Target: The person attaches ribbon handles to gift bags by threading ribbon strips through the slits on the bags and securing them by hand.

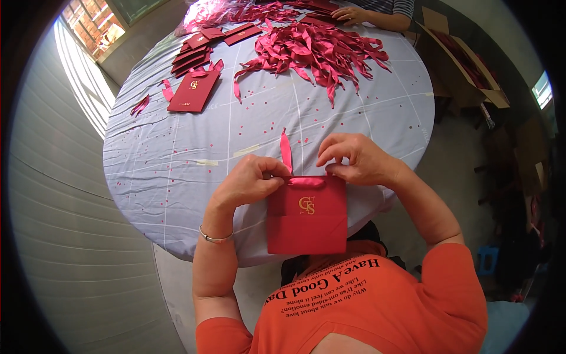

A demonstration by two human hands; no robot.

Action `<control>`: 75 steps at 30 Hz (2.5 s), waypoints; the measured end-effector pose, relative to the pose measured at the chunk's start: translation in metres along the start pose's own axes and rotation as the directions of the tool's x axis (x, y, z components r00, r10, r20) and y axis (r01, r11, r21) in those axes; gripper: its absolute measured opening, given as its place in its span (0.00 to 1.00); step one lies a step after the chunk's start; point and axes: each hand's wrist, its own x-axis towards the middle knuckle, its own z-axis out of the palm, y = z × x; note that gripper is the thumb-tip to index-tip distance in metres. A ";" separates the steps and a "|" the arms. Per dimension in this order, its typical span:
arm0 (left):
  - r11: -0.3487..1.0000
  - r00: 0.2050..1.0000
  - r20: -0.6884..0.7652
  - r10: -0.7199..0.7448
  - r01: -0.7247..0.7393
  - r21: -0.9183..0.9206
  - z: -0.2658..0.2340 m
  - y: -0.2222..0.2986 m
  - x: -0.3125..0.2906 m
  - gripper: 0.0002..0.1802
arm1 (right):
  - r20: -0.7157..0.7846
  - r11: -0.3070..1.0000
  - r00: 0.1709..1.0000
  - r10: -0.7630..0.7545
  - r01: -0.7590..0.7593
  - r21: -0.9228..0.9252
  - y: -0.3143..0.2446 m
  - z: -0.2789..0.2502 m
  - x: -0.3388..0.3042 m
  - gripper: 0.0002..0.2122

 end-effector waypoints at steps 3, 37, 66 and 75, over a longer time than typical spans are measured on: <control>1.000 0.999 0.028 0.016 -0.016 0.011 -0.001 -0.002 -0.001 0.09 | 0.118 0.994 0.991 0.066 -0.055 -0.092 -0.005 -0.004 0.000 0.10; 0.975 0.997 0.057 0.056 -0.067 0.214 -0.001 -0.004 0.000 0.11 | -0.221 0.889 0.956 -0.195 0.077 -0.451 -0.051 0.084 -0.003 0.09; 0.933 0.967 0.145 0.212 -0.244 0.263 0.004 -0.010 -0.006 0.09 | -0.020 0.903 0.971 -0.238 0.214 -0.372 -0.001 0.022 -0.019 0.06; 0.930 0.965 0.145 0.220 -0.252 0.267 0.003 -0.008 -0.003 0.10 | -0.453 0.974 0.890 -0.058 -0.049 -0.223 0.027 -0.008 -0.022 0.05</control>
